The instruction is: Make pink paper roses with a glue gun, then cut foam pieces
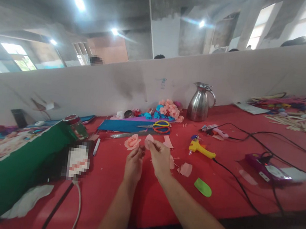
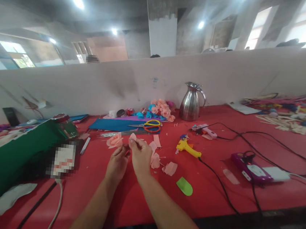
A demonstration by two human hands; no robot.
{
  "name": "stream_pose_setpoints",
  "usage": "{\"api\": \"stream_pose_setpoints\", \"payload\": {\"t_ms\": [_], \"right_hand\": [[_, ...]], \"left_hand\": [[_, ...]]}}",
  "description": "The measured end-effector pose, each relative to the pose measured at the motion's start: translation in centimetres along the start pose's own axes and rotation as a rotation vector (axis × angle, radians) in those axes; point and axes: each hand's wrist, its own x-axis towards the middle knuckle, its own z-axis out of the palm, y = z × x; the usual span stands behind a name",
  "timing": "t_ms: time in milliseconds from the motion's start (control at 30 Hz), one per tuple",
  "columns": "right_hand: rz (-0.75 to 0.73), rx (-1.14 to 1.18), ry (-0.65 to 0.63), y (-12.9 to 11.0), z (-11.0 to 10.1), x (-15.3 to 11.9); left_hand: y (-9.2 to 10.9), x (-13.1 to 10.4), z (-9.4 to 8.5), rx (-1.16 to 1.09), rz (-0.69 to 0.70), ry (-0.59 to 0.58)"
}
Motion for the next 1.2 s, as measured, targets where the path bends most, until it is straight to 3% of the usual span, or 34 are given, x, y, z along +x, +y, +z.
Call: {"api": "stream_pose_setpoints", "payload": {"t_ms": [133, 400, 767, 1200], "right_hand": [[0.023, -0.002, -0.006, -0.2, 1.0, -0.8], [0.007, 0.016, 0.082, 0.0, 2.4, -1.8], [0.019, 0.08, 0.134, 0.4, 3.5, -2.2], [0.04, 0.098, 0.189, 0.9, 3.6, -1.3]], "left_hand": [[0.0, 0.0, 0.2, -0.004, 0.019, -0.029], [0.8, -1.0, 1.1, 0.13, -0.009, 0.066], [0.5, -0.7, -0.2, 0.282, -0.016, 0.123], [0.1, -0.5, 0.4, 0.177, 0.039, 0.143]]}}
